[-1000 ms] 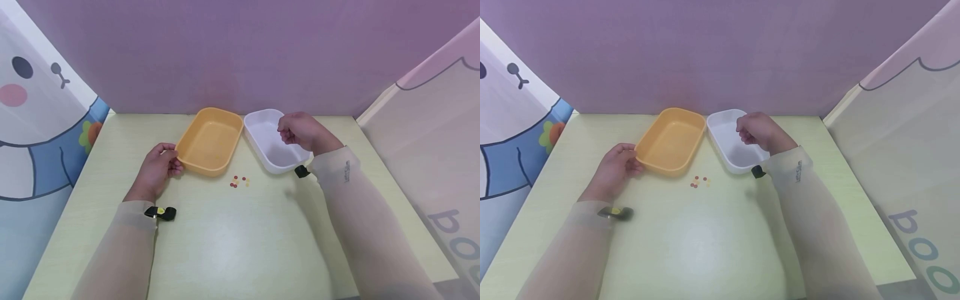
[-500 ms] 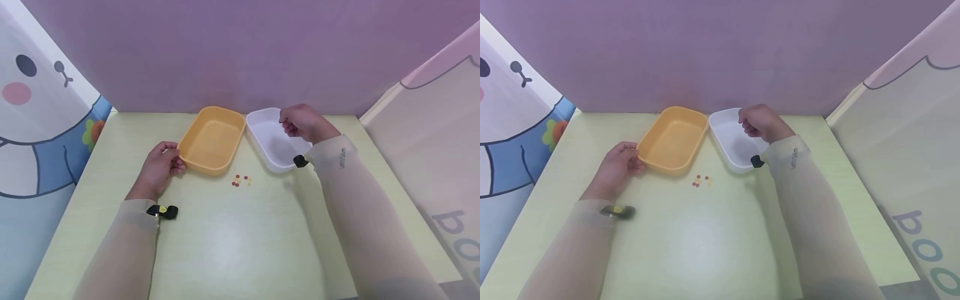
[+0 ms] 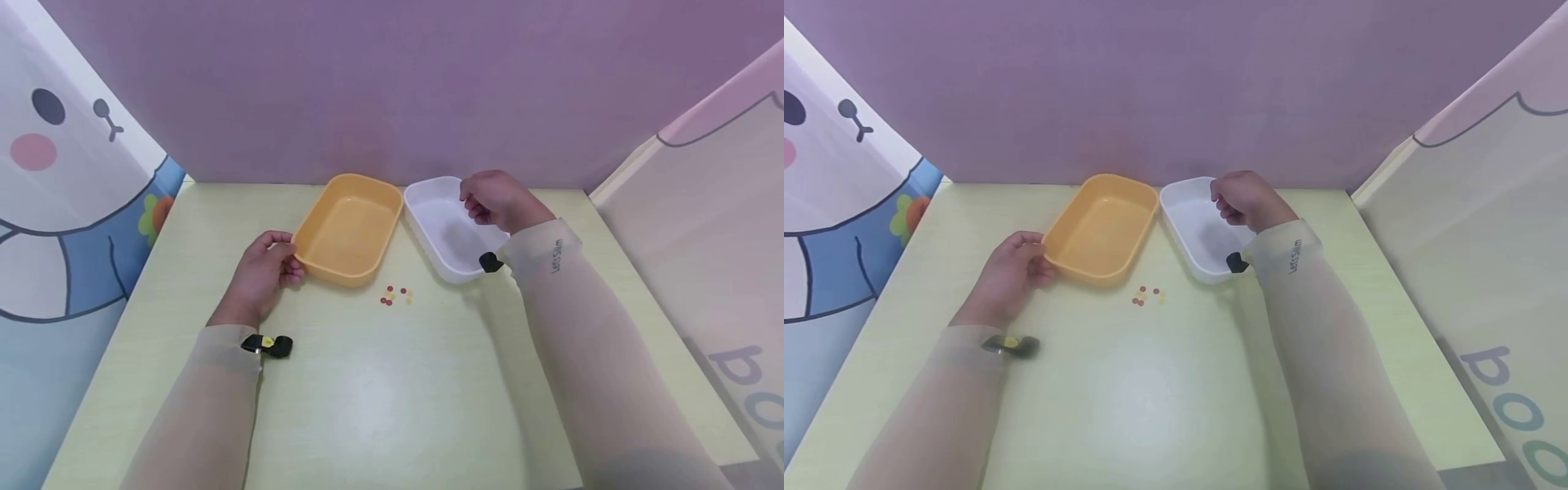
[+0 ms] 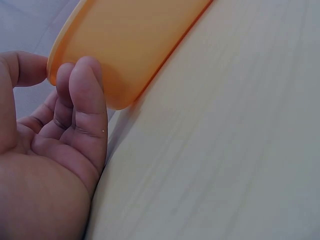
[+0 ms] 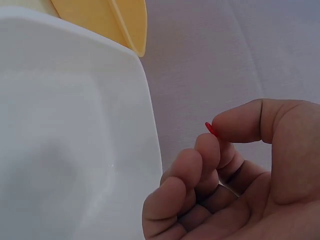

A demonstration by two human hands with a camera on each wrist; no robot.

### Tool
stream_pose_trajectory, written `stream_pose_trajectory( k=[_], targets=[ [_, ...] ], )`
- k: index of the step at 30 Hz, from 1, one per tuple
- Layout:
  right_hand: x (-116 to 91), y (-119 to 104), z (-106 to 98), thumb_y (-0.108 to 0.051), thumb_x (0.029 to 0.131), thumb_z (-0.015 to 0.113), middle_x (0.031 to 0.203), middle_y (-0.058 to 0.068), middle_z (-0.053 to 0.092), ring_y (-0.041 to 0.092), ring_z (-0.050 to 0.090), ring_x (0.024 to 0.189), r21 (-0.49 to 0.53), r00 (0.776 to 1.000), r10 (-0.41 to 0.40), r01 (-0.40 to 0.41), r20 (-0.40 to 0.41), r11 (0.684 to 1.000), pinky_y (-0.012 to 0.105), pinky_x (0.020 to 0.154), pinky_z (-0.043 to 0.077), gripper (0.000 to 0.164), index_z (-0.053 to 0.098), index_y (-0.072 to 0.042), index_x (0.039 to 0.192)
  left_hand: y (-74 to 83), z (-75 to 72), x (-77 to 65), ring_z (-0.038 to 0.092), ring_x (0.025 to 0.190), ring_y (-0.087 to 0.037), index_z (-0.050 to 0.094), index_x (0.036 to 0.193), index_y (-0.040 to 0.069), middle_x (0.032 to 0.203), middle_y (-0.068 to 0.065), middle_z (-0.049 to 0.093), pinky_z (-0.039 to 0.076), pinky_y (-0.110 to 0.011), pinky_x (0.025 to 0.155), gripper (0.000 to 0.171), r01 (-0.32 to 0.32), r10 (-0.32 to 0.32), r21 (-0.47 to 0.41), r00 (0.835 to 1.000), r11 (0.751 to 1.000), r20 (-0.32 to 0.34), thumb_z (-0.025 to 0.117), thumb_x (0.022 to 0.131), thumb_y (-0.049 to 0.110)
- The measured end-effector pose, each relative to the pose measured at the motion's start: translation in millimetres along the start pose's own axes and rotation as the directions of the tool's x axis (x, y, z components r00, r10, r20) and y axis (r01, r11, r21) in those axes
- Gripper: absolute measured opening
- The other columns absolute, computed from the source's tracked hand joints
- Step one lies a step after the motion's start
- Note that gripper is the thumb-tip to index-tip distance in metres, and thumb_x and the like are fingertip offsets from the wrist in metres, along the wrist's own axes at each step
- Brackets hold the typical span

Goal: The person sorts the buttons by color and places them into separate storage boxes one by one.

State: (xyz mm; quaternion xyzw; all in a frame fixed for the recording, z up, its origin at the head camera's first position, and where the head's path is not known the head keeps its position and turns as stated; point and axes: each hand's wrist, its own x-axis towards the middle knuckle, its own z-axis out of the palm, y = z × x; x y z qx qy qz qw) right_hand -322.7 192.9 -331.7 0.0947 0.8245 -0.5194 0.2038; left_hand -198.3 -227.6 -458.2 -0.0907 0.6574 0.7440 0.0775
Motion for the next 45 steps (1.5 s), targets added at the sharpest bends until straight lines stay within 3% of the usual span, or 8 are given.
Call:
stream_pose_trajectory(
  k=[7, 32, 45],
  targets=[
    [2.9, 3.8, -0.3, -0.018, 0.106, 0.063, 0.085, 0.001, 0.058, 0.021, 0.056, 0.084, -0.005, 1.0, 0.01, -0.01, -0.011, 1.0, 0.029, 0.077, 0.053, 0.01, 0.063, -0.008, 0.11, -0.2, -0.4, 0.1, 0.069, 0.08, -0.014, 0.053, 0.142, 0.008, 0.094, -0.003, 0.066, 0.066, -0.024, 0.074, 0.029, 0.003, -0.003, 0.004, 1.0, 1.0, 0.0, 0.057, 0.117, 0.023],
    [3.5, 17.2, -4.7, -0.02, 0.111, 0.063, 0.097, 0.004, 0.058, 0.024, 0.056, 0.091, -0.037, 1.0, 0.017, -0.018, -0.024, 0.999, 0.031, 0.081, 0.053, 0.015, 0.061, -0.008, 0.118, -1.4, 2.6, 0.9, 0.069, 0.08, -0.014, 0.054, 0.14, 0.009, 0.094, -0.003, 0.067, 0.066, -0.024, 0.073, 0.027, -0.004, 0.004, 0.017, 1.0, 1.0, 0.001, 0.058, 0.117, 0.023],
    [-3.8, 22.1, -5.3, -0.019, 0.109, 0.064, 0.091, 0.003, 0.058, 0.021, 0.057, 0.084, -0.024, 0.999, -0.037, 0.037, -0.004, 0.999, 0.028, 0.076, 0.054, 0.015, 0.061, -0.006, 0.116, -3.6, 1.9, 3.4, 0.069, 0.078, -0.014, 0.055, 0.136, 0.011, 0.092, -0.003, 0.066, 0.065, -0.024, 0.071, 0.022, -0.018, 0.018, 0.002, 1.0, 1.0, 0.004, 0.058, 0.117, 0.021]
  ],
)
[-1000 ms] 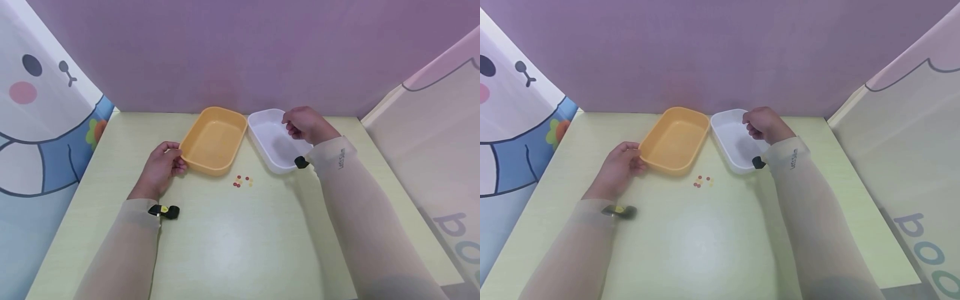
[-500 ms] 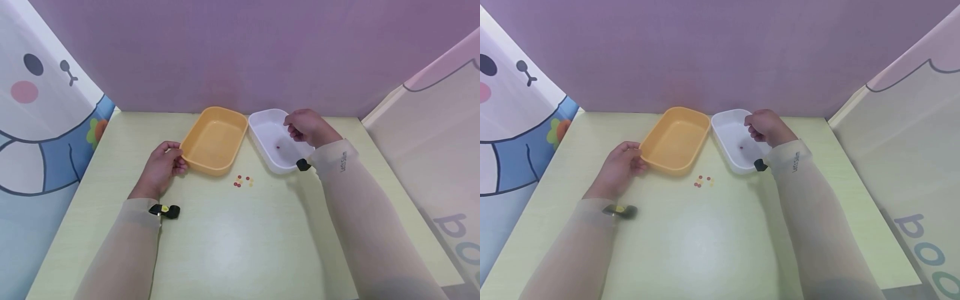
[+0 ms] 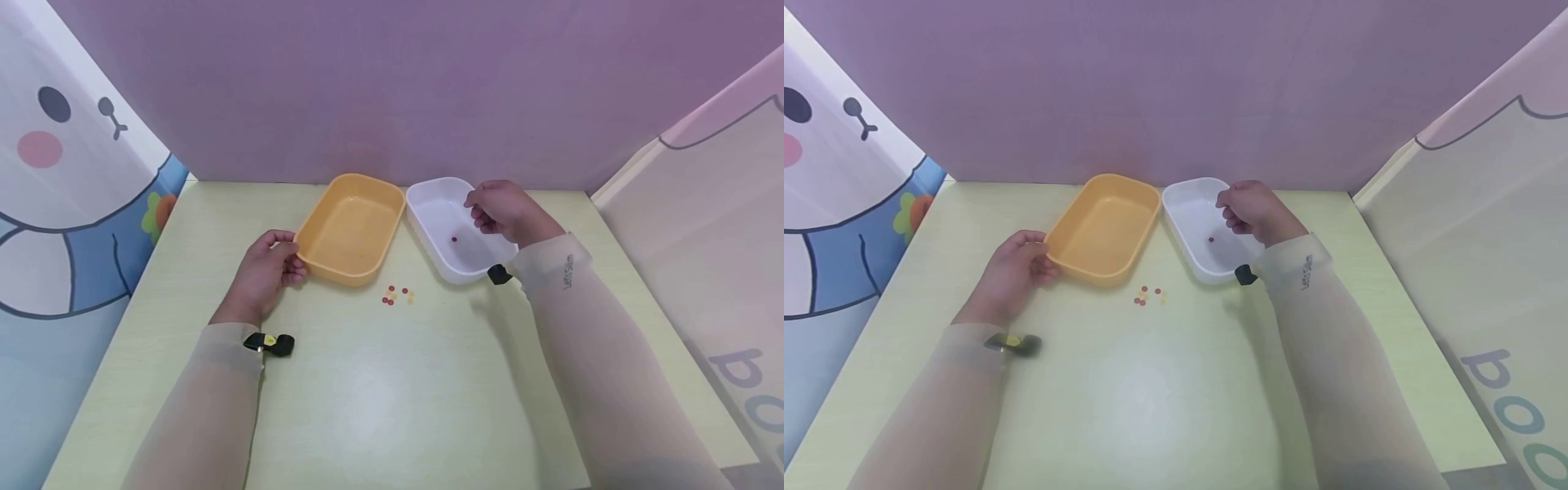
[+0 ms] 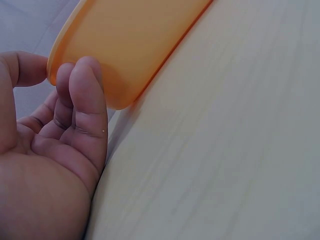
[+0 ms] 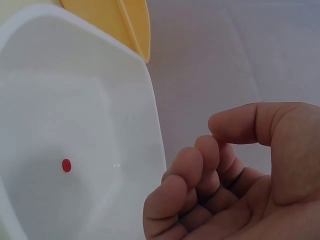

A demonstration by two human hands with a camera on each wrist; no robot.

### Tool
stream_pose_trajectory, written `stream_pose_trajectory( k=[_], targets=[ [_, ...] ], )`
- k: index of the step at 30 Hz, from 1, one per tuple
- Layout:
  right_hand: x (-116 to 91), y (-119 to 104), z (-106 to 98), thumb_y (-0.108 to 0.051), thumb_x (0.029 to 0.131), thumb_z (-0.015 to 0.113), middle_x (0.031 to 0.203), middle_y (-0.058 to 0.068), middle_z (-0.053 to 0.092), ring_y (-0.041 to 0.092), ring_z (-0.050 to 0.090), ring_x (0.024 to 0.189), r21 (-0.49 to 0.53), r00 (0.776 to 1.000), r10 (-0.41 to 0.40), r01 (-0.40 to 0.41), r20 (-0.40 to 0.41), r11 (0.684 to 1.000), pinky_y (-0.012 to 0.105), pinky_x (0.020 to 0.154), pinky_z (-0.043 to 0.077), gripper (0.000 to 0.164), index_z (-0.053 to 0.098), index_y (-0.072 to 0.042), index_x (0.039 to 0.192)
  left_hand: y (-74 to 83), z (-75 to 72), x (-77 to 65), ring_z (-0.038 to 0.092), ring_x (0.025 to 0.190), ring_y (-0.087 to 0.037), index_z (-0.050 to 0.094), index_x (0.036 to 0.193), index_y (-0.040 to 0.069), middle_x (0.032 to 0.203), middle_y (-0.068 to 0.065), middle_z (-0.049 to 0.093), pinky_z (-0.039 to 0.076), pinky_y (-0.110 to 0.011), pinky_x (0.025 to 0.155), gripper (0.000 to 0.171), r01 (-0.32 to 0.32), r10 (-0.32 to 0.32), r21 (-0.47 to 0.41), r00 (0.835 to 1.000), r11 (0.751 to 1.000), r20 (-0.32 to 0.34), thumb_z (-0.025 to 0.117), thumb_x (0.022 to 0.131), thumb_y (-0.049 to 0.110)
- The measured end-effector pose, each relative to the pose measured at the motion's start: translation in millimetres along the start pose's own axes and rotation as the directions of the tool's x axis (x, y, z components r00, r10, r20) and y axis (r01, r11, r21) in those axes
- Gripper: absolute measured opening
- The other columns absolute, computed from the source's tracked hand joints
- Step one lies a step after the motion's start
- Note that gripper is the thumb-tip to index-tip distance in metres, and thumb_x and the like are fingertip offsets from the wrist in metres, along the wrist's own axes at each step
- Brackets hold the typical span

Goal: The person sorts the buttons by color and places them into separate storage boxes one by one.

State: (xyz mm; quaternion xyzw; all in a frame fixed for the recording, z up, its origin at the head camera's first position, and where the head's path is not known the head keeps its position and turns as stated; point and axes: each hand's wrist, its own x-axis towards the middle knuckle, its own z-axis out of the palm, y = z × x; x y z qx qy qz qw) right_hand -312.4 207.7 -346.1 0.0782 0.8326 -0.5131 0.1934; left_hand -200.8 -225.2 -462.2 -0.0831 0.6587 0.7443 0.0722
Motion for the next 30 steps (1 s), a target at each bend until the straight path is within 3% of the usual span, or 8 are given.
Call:
stream_pose_trajectory(
  k=[14, 24, 30],
  targets=[
    [-27.8, 2.2, 12.6, -0.014, 0.105, 0.066, 0.085, 0.002, 0.062, 0.018, 0.057, 0.071, 0.05, 0.994, -0.101, 0.1, 0.029, 0.994, 0.025, 0.065, 0.052, 0.011, 0.06, -0.005, 0.104, -0.2, 0.0, 0.6, 0.069, 0.078, -0.014, 0.054, 0.138, 0.011, 0.093, -0.003, 0.066, 0.065, -0.024, 0.072, 0.024, 0.011, -0.011, -0.001, 1.0, 1.0, -0.01, 0.058, 0.117, 0.022],
    [-49.1, 13.9, 33.2, -0.014, 0.105, 0.07, 0.086, 0.005, 0.067, 0.019, 0.06, 0.071, 0.021, 0.982, -0.177, 0.176, 0.066, 0.984, 0.027, 0.066, 0.055, 0.016, 0.064, -0.003, 0.095, -0.9, 0.1, 1.2, 0.069, 0.079, -0.015, 0.056, 0.134, 0.013, 0.094, -0.003, 0.066, 0.066, -0.025, 0.073, 0.019, 0.012, -0.012, -0.012, 1.0, 1.0, -0.004, 0.058, 0.117, 0.022],
    [-60.2, 20.1, 44.7, -0.016, 0.105, 0.071, 0.087, 0.006, 0.065, 0.02, 0.061, 0.073, -0.029, 0.975, -0.196, 0.199, 0.102, 0.979, 0.029, 0.067, 0.058, 0.019, 0.061, -0.002, 0.097, -1.5, 1.0, 1.6, 0.069, 0.08, -0.015, 0.057, 0.134, 0.015, 0.094, -0.003, 0.067, 0.066, -0.025, 0.073, 0.019, 0.012, -0.012, -0.011, 1.0, 1.0, -0.012, 0.059, 0.117, 0.022]
  ],
)
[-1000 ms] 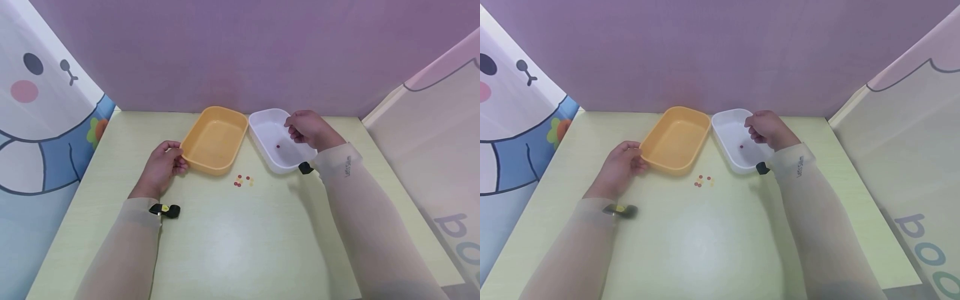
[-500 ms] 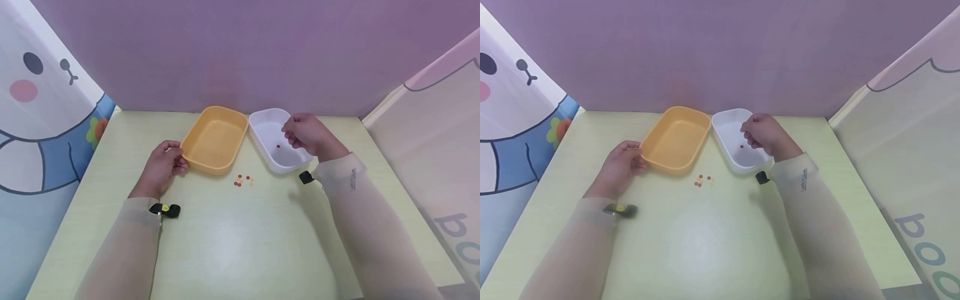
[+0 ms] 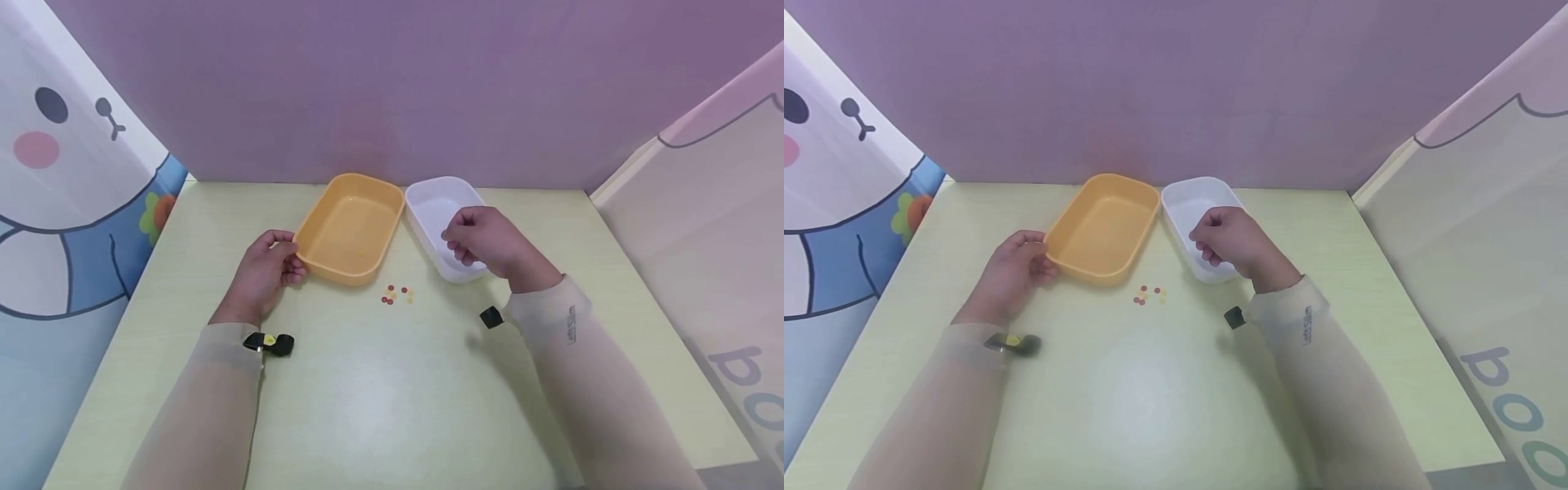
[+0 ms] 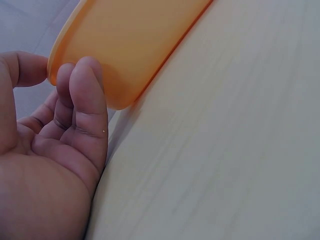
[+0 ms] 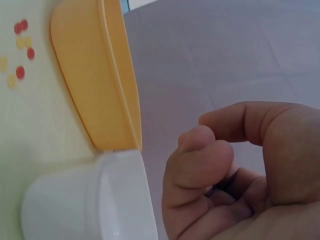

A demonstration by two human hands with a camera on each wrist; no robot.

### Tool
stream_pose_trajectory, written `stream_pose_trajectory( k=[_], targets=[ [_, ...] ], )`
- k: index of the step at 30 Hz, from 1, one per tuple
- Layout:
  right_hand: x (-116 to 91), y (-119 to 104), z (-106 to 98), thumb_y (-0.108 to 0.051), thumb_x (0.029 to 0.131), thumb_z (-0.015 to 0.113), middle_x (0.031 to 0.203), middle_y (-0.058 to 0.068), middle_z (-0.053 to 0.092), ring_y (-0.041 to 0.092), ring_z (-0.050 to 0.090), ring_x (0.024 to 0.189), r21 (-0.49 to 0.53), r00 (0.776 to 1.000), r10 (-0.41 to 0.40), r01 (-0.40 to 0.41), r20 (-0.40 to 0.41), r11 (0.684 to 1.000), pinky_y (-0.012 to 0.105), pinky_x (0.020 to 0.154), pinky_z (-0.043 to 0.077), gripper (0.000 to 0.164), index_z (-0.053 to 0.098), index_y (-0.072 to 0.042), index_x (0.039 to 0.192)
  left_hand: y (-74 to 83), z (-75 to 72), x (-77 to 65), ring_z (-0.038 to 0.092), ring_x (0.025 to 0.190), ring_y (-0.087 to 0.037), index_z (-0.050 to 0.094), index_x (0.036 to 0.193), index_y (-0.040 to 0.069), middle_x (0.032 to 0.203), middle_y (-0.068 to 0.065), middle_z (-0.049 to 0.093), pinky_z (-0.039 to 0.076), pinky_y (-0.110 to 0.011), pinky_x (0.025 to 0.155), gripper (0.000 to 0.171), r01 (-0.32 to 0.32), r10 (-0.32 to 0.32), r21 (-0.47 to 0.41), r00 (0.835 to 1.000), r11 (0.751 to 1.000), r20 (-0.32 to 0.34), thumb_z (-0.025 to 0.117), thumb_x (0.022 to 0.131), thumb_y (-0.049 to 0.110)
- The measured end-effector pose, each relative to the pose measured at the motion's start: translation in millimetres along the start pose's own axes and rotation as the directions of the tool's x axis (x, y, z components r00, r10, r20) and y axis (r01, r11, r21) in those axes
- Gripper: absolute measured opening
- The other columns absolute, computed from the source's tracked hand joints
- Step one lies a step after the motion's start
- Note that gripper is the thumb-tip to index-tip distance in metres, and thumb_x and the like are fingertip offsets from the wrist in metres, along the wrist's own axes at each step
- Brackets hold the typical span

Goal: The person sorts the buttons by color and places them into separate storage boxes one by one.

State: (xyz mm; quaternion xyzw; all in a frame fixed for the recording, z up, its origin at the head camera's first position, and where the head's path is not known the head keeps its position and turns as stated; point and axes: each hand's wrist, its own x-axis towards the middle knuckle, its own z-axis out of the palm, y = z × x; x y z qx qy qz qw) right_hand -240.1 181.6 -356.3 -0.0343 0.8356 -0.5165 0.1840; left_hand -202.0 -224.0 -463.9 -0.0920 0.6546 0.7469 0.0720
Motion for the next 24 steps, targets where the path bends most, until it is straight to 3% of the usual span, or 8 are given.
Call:
stream_pose_trajectory(
  k=[9, 16, 24],
  targets=[
    [-17.0, 8.1, 24.7, -0.018, 0.105, 0.074, 0.083, 0.007, 0.066, 0.022, 0.062, 0.07, -0.063, 0.997, -0.051, 0.054, 0.051, 0.997, 0.03, 0.063, 0.06, 0.018, 0.067, -0.003, 0.1, 1.8, -0.9, -1.1, 0.068, 0.081, -0.015, 0.056, 0.135, 0.012, 0.094, -0.003, 0.066, 0.066, -0.025, 0.074, 0.02, 0.004, -0.004, -0.009, 1.0, 1.0, 0.013, 0.059, 0.117, 0.022],
    [-26.7, 17.8, 44.9, -0.015, 0.106, 0.074, 0.08, 0.009, 0.066, 0.023, 0.061, 0.067, -0.047, 0.993, -0.101, 0.104, 0.063, 0.993, 0.03, 0.06, 0.06, 0.011, 0.071, -0.005, 0.101, 0.9, -0.8, 0.7, 0.069, 0.08, -0.015, 0.056, 0.134, 0.014, 0.094, -0.003, 0.067, 0.066, -0.025, 0.074, 0.019, 0.006, -0.006, -0.009, 1.0, 1.0, 0.008, 0.059, 0.117, 0.023],
    [-31.4, 31.5, 66.8, -0.016, 0.104, 0.074, 0.085, 0.011, 0.069, 0.024, 0.064, 0.068, -0.09, 0.99, -0.109, 0.117, 0.093, 0.989, 0.033, 0.062, 0.063, 0.01, 0.075, -0.005, 0.105, 0.9, -0.6, 0.5, 0.068, 0.079, -0.015, 0.056, 0.134, 0.014, 0.093, -0.003, 0.066, 0.066, -0.025, 0.073, 0.019, 0.001, -0.001, -0.011, 1.0, 1.0, 0.01, 0.059, 0.117, 0.023]
  ],
)
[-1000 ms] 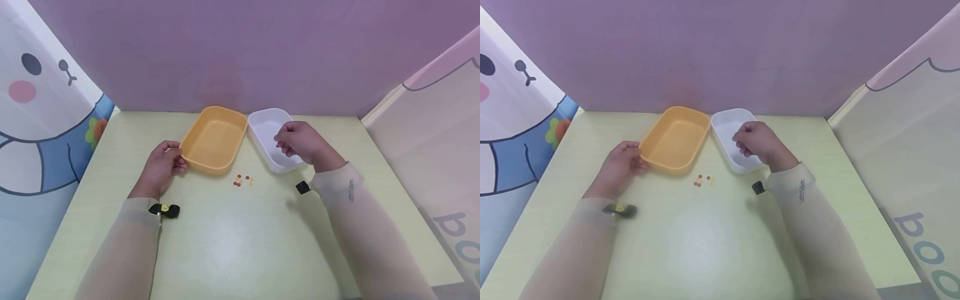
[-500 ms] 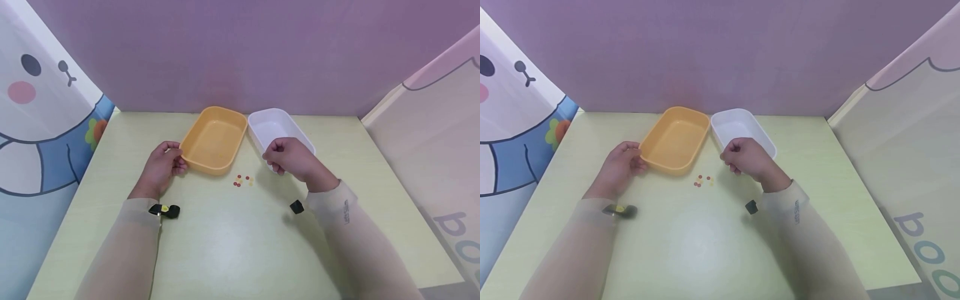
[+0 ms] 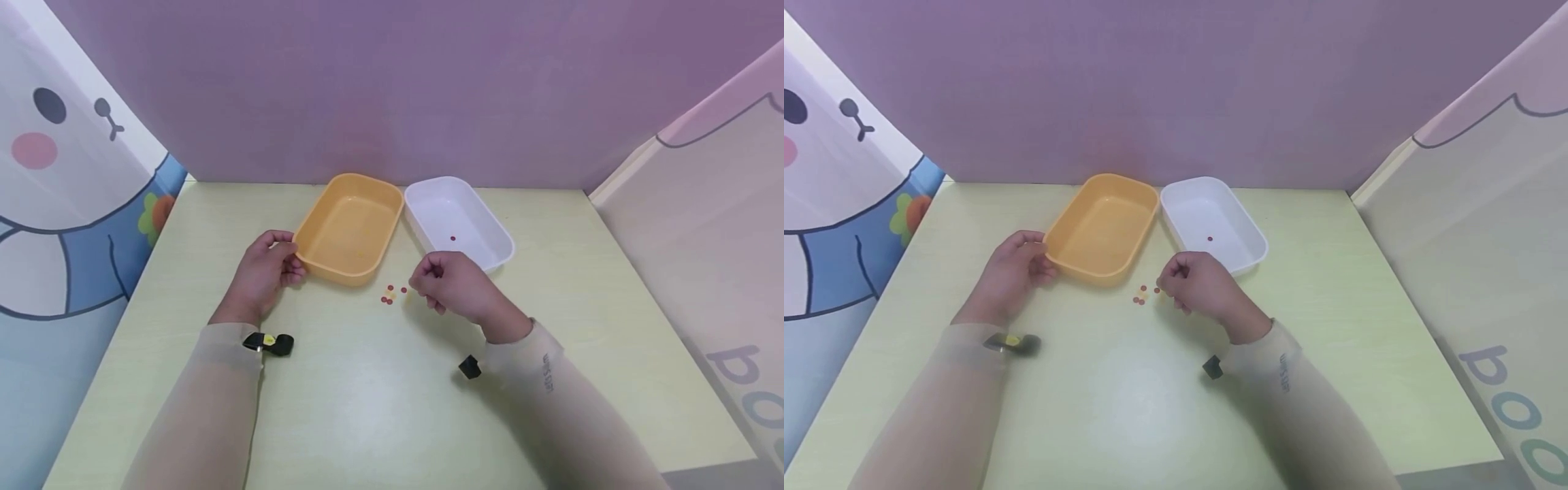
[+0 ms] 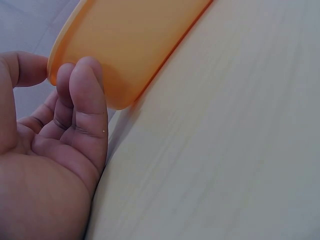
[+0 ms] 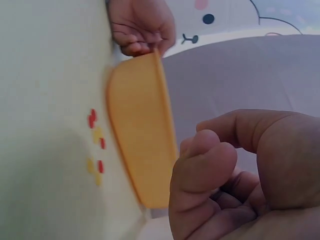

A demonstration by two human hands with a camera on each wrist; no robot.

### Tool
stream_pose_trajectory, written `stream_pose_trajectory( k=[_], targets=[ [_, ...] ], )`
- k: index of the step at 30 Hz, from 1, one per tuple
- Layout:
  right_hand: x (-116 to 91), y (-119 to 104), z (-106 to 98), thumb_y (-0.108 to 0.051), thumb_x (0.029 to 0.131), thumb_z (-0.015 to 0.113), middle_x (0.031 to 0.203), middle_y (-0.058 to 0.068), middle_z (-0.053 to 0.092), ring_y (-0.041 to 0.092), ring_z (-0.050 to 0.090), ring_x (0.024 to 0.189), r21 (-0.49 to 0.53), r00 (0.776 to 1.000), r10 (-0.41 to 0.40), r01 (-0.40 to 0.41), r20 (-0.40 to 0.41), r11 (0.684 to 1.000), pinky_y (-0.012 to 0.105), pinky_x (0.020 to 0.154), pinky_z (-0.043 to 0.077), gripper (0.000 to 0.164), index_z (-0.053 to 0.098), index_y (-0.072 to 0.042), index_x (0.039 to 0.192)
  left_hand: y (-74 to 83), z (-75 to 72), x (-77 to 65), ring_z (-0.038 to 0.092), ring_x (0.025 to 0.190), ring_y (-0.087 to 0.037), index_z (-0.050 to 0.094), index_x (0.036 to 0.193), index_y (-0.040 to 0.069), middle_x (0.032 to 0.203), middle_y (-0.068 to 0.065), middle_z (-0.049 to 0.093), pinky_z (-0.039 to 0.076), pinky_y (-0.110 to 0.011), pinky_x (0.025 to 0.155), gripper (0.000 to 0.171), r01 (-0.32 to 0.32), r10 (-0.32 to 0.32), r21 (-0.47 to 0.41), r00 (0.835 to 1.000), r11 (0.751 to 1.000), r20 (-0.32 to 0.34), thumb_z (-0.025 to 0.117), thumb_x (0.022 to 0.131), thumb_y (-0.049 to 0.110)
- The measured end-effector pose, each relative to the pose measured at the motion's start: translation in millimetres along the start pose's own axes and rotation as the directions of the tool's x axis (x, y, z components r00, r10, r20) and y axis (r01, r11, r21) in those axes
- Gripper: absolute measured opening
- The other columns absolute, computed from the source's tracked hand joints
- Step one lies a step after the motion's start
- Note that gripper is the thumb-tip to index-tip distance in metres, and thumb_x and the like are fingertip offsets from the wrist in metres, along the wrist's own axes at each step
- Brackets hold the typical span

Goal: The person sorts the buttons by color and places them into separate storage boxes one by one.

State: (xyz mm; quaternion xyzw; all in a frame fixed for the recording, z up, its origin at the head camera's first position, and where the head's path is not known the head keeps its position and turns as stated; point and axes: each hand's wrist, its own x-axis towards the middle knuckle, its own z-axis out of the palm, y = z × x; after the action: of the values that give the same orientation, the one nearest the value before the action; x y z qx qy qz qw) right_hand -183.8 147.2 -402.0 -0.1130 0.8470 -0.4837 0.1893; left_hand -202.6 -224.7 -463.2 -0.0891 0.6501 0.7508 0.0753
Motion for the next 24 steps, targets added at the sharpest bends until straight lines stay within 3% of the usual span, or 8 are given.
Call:
stream_pose_trajectory(
  k=[14, 24],
  targets=[
    [4.6, 19.0, 27.1, -0.019, 0.105, 0.078, 0.078, 0.003, 0.067, 0.018, 0.06, 0.059, -0.148, 0.999, 0.024, -0.029, -0.032, 0.989, 0.028, 0.056, 0.051, 0.006, 0.075, -0.017, 0.099, -0.4, 0.8, 0.5, 0.068, 0.077, -0.014, 0.055, 0.135, 0.011, 0.091, -0.003, 0.067, 0.065, -0.024, 0.071, 0.021, -0.013, 0.013, -0.005, 1.0, 1.0, 0.003, 0.059, 0.117, 0.021],
    [8.7, 26.9, 31.5, -0.021, 0.107, 0.076, 0.078, 0.004, 0.067, 0.02, 0.061, 0.064, -0.207, 0.998, 0.053, -0.057, -0.028, 0.977, 0.031, 0.061, 0.055, 0.005, 0.074, -0.017, 0.105, 0.3, 1.7, -0.8, 0.069, 0.08, -0.015, 0.057, 0.134, 0.013, 0.093, -0.003, 0.067, 0.065, -0.025, 0.072, 0.02, -0.011, 0.012, 0.012, 1.0, 1.0, -0.014, 0.059, 0.117, 0.023]
  ],
)
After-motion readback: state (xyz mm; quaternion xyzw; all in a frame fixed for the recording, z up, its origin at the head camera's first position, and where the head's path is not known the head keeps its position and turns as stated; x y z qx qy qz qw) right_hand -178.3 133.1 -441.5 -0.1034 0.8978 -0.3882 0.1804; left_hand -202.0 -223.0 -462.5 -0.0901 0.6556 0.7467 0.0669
